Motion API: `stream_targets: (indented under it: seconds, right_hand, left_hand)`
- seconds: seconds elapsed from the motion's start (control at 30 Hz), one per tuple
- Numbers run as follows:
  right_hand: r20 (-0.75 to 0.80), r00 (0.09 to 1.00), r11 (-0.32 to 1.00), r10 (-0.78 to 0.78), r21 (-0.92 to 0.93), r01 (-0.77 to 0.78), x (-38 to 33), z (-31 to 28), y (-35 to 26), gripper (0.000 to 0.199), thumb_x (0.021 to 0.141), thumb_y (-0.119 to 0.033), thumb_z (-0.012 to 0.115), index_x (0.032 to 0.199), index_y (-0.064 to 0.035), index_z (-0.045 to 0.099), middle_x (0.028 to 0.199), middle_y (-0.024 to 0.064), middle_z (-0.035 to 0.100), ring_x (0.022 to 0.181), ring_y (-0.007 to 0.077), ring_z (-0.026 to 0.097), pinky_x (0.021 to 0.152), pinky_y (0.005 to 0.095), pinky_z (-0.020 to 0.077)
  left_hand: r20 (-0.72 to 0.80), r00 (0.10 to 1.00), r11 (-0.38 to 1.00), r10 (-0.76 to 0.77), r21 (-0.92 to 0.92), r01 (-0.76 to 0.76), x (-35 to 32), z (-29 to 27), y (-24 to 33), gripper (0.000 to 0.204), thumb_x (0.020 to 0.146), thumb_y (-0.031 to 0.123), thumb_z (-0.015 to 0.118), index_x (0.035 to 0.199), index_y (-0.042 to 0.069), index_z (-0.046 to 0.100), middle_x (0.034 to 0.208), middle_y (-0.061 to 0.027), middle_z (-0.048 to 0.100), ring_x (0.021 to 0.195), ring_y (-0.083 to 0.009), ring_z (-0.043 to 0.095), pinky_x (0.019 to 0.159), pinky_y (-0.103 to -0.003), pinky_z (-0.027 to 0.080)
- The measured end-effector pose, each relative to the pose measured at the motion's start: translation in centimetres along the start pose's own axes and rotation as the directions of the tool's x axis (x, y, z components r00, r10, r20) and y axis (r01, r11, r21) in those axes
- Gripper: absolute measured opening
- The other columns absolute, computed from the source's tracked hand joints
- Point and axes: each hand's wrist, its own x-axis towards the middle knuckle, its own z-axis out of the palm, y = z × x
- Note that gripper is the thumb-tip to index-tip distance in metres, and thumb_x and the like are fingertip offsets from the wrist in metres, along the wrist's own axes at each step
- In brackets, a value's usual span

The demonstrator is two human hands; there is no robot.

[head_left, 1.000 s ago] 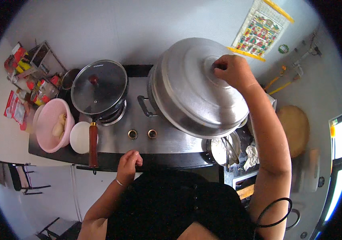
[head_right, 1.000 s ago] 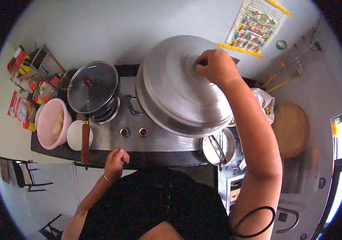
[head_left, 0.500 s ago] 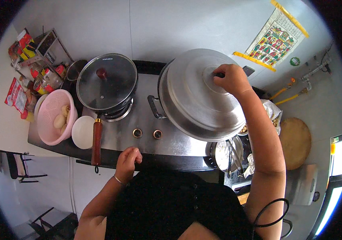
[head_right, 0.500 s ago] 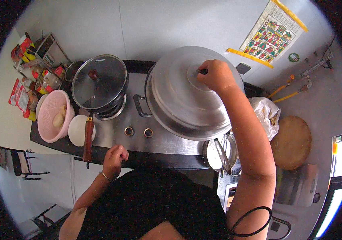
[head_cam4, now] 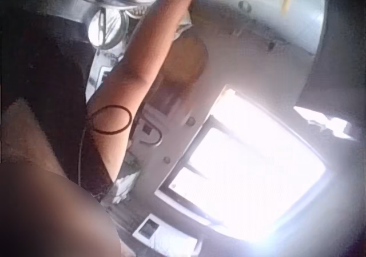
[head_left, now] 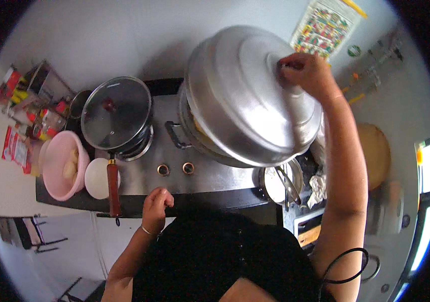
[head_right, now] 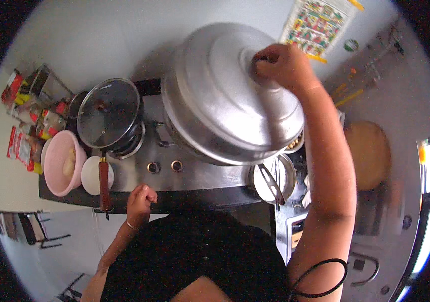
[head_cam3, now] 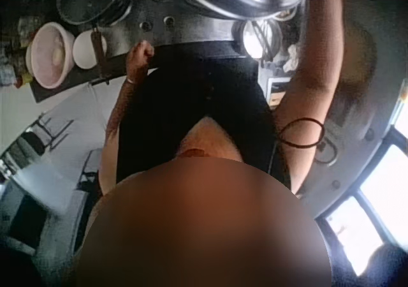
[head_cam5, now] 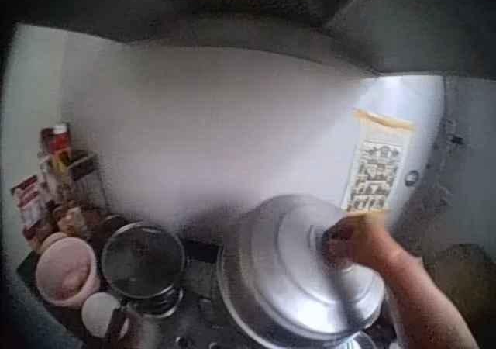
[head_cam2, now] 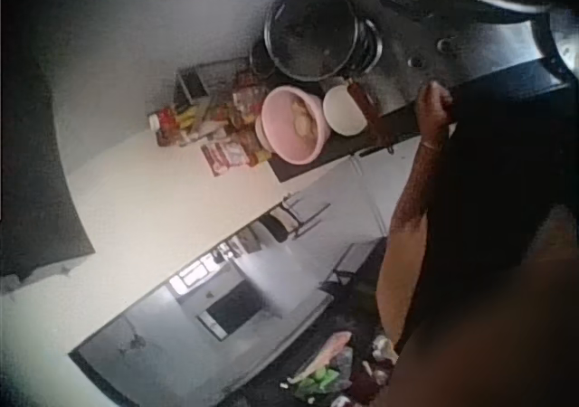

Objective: The person uses chopsticks to transfer noodles from a bowl into a small bowl, then places the noodles onto flatbreads in a steamer. They handle the flatbreads and cover the steamer, then retrieve plates from a drawer.

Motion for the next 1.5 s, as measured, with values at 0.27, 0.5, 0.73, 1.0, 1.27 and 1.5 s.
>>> stream_targets:
  seconds: [0.27,0.5,0.73,1.0,1.27,1.5]
  right_hand:
    - [-0.314,0.935,0.978,0.168,0.169,-0.119,-12.7,-13.8,2.6,0.028,0.081,-0.013,0.062,0.106,-0.0007,0.062,0.081,0.0032,0.063,0.068,0.0082,0.056,0.063,0.0223,0.0462]
    - [-0.462,0.776,0.902,0.428,0.166,-0.399,-28.5,-16.5,6.0,0.025,0.076,-0.004,0.060,0.101,-0.0006,0.064,0.076,0.0025,0.061,0.065,0.0075,0.055,0.061,0.0209,0.0450]
    - [-0.557,0.515,0.637,0.652,0.033,-0.770,-44.7,-10.6,10.8,0.028,0.071,-0.003,0.063,0.099,-0.0008,0.065,0.072,0.0003,0.056,0.060,0.0080,0.048,0.056,0.0216,0.0416]
    - [-0.516,0.402,0.440,0.756,-0.054,-0.897,-52.6,-4.5,16.4,0.028,0.065,-0.015,0.064,0.092,-0.0074,0.069,0.086,0.0176,0.060,0.078,0.0310,0.060,0.076,0.0370,0.0485]
    - [-0.493,0.451,0.460,0.744,-0.111,-0.881,-49.1,-1.0,22.1,0.021,0.067,-0.016,0.065,0.086,-0.0091,0.070,0.084,0.0182,0.059,0.080,0.0330,0.060,0.075,0.0383,0.0485]
    - [-0.486,0.520,0.529,0.702,-0.133,-0.838,-46.1,1.2,27.6,0.020,0.068,-0.016,0.065,0.085,-0.0080,0.069,0.083,0.0183,0.059,0.078,0.0338,0.060,0.073,0.0393,0.0489]
  left_hand:
    - [0.111,0.994,1.000,-0.015,-0.021,0.018,0.4,2.4,-0.7,0.031,0.094,0.015,0.034,0.067,0.002,0.042,0.066,-0.0067,0.044,0.062,-0.0150,0.043,0.063,-0.027,0.038]
    - [0.216,0.976,0.992,-0.024,-0.115,0.050,0.7,5.4,-1.1,0.029,0.094,0.016,0.037,0.068,0.003,0.041,0.066,-0.0065,0.042,0.062,-0.0163,0.042,0.061,-0.029,0.038]
    - [0.388,0.920,0.998,-0.054,-0.007,0.062,0.9,10.1,-1.2,0.028,0.094,0.015,0.038,0.068,0.004,0.041,0.065,-0.0053,0.040,0.062,-0.0154,0.041,0.060,-0.029,0.037]
    - [0.533,0.837,0.992,-0.122,0.076,0.096,-0.1,15.7,-2.6,0.029,0.094,0.015,0.039,0.067,0.004,0.040,0.064,-0.0056,0.041,0.061,-0.0145,0.041,0.060,-0.028,0.037]
    - [0.545,0.828,0.990,-0.131,0.108,0.086,-1.8,18.0,-3.4,0.027,0.093,0.015,0.040,0.069,0.004,0.042,0.065,-0.0056,0.043,0.062,-0.0137,0.042,0.061,-0.027,0.037]
    - [0.456,0.885,0.995,-0.089,0.080,0.059,-3.2,17.7,-3.6,0.027,0.094,0.016,0.040,0.070,0.003,0.042,0.066,-0.0059,0.044,0.063,-0.0135,0.043,0.062,-0.026,0.037]
